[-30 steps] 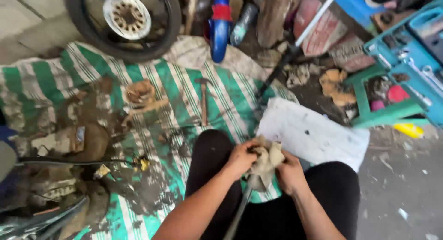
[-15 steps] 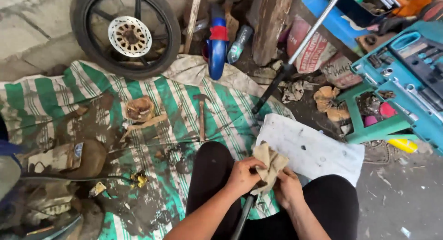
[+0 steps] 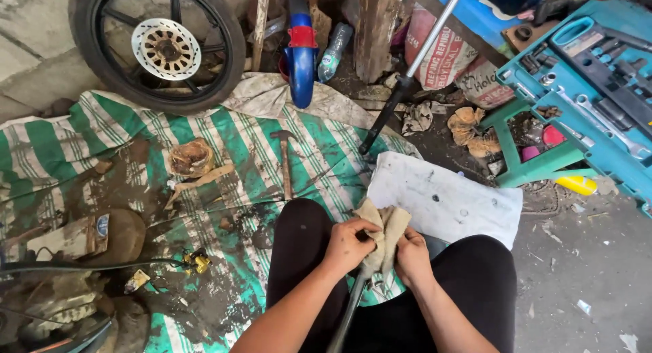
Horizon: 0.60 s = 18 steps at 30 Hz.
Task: Cleaning and inspecting motorcycle front fork components using a rag and a T-handle tool.
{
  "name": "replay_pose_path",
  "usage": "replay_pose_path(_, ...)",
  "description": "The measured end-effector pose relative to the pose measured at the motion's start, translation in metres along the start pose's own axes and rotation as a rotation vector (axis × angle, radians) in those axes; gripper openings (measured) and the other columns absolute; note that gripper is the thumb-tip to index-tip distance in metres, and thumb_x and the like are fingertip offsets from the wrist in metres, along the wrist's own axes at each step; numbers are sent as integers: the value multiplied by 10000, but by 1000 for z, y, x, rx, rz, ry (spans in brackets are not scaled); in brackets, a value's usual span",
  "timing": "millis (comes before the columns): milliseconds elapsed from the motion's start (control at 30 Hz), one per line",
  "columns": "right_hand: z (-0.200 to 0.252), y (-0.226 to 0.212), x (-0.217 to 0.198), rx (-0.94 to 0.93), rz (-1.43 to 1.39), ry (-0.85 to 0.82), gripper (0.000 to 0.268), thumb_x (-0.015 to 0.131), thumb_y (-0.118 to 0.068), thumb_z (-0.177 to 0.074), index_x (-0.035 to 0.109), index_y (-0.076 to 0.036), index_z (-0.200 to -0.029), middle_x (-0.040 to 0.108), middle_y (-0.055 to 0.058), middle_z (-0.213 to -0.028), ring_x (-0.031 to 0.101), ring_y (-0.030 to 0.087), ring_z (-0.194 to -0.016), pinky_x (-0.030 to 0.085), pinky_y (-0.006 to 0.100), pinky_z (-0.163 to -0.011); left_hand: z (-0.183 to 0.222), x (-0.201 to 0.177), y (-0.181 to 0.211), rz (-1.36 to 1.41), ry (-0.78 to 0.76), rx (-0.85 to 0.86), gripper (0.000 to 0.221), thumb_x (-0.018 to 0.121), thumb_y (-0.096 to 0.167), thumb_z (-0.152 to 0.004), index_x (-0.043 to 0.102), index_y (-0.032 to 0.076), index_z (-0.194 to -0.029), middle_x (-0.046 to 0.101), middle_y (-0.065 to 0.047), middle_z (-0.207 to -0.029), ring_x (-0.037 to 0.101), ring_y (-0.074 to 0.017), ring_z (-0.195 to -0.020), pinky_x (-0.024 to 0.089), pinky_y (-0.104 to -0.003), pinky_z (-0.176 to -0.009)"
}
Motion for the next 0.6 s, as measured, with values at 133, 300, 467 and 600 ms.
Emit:
replay_pose_path(133,16,-13,19,-264,112,25,147,848,1,-928,822,71,-1054,776,210,-902,744,293,-864,652,526,-851,-5,-1,-13,47,-1,-162,388,747,-72,-762,893,133,-1058,843,-102,-954,827,-326,-990,678,-406,-829)
replay_pose_path(300,1,1,-1,-270,115,59,149,870,34,-882,820,84,-1012,779,228,-875,763,308,-812,663,529,-817,-3,-5,9,51,-60,-106,389,706,-115,-789,887,80,-1071,826,-167,-914,814,-418,-936,684,-469,-817)
replay_pose_path(467,14,-18,24,-262,115,127,164,763,-76,-1017,802,83,-1007,760,205,-771,729,243,-740,671,521,-756,4,-5,4,67,-20,-109,413,715,-84,-733,900,145,-1022,830,-119,-928,824,-334,-975,677,-437,-823)
replay_pose_path(600,16,-19,21,-239,6,84,149,730,-22,-1002,774,88,-1093,760,196,-896,752,277,-805,657,465,-803,3,-4,-11,107,38,-139,464,670,-93,-738,914,161,-1040,848,-89,-923,825,-297,-961,668,-411,-844)
Point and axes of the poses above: each hand's wrist, its own z-axis away from the middle knuckle, its own x-axis out of the palm, y = z × x, the point moved 1 cm from there along -z, towards the middle knuckle
